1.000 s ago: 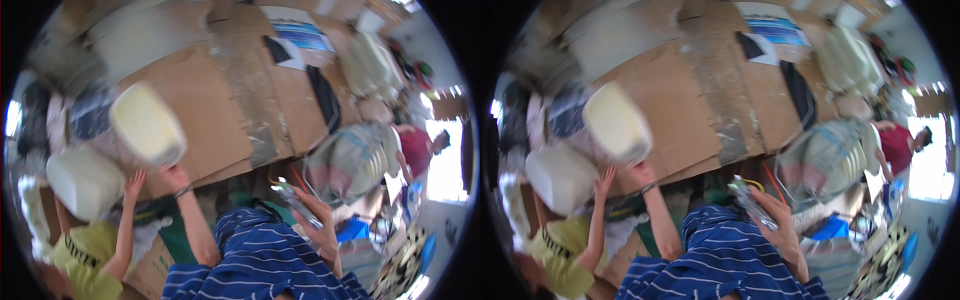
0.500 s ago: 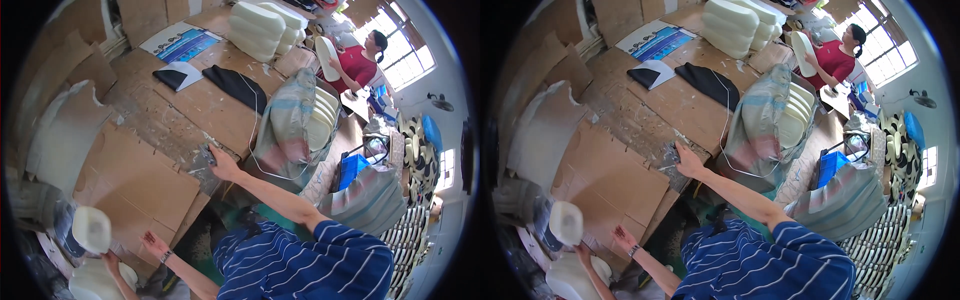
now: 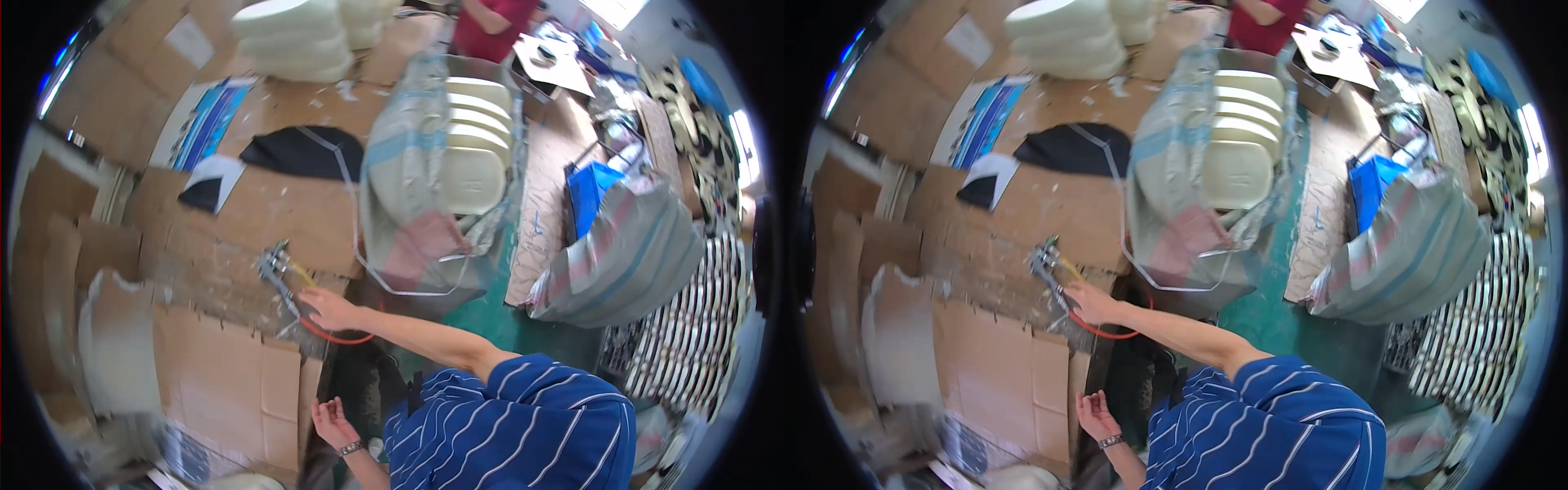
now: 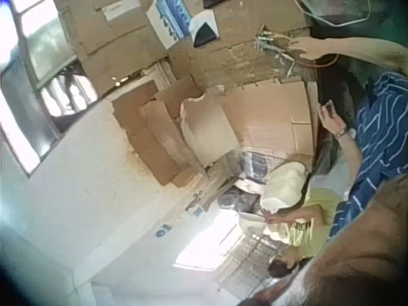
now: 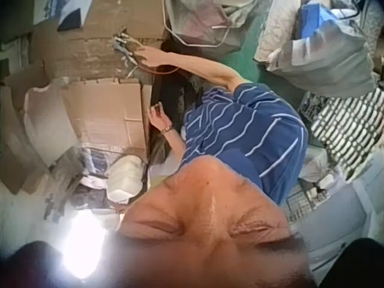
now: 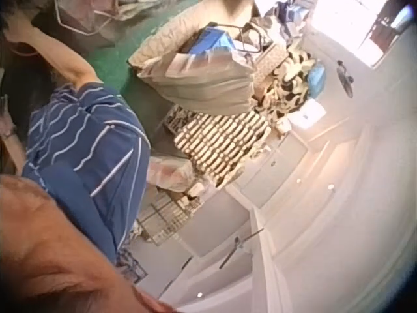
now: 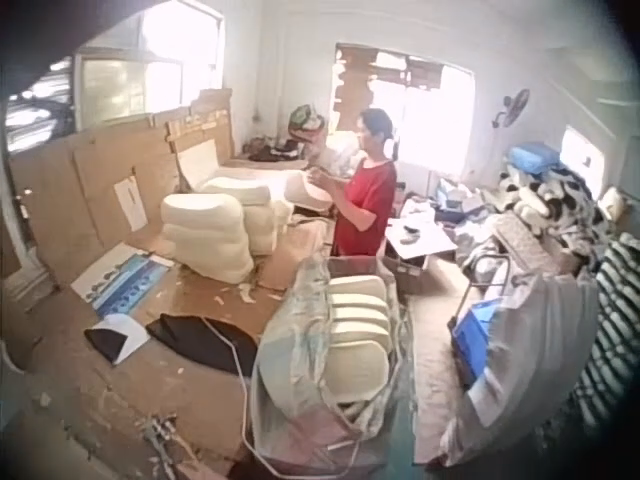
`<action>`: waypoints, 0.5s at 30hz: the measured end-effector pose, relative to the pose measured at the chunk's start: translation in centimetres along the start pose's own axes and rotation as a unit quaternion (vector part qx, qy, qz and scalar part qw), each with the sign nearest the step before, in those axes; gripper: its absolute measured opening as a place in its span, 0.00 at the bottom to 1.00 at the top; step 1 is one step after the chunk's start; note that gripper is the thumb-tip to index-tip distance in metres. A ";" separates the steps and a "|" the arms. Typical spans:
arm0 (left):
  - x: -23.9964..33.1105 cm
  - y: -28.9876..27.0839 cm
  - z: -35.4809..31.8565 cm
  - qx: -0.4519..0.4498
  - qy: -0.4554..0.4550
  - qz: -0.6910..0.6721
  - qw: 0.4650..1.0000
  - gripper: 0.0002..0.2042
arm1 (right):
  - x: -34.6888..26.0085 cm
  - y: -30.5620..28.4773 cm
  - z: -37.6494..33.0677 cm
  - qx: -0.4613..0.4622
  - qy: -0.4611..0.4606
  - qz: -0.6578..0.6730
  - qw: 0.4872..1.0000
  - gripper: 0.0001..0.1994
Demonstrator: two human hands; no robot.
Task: Applying spray adhesive to foam padding components and organizing them for manufacturing.
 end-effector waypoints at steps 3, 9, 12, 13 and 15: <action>-1.2 11.0 -0.3 -0.146 -0.013 0.088 0.985 0.17 | -3.5 -14.4 -5.0 0.097 -0.041 0.028 0.994 0.21; -5.7 36.4 -6.8 -0.409 -0.038 0.199 0.890 0.17 | 4.4 -43.1 -19.7 0.436 0.107 -0.003 0.894 0.13; -10.8 45.8 -10.2 -0.485 -0.044 0.231 0.842 0.19 | 11.7 -52.8 -24.7 0.521 0.157 -0.015 0.839 0.14; -12.4 48.1 -11.0 -0.494 -0.052 0.230 0.837 0.19 | 13.9 -54.6 -24.9 0.520 0.156 -0.010 0.840 0.14; -16.1 52.0 -11.7 -0.492 -0.090 0.240 0.832 0.22 | 18.8 -59.0 -23.9 0.556 0.169 0.011 0.814 0.18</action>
Point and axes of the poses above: each hand's wrist, its own z-axis towards the middle knuckle, its own y-axis out of the palm, x = y × z, the point moved 8 cm from there along z, towards the middle knuckle, and after that the axes turned 5 degrees about -y, right-handed, at the moved point
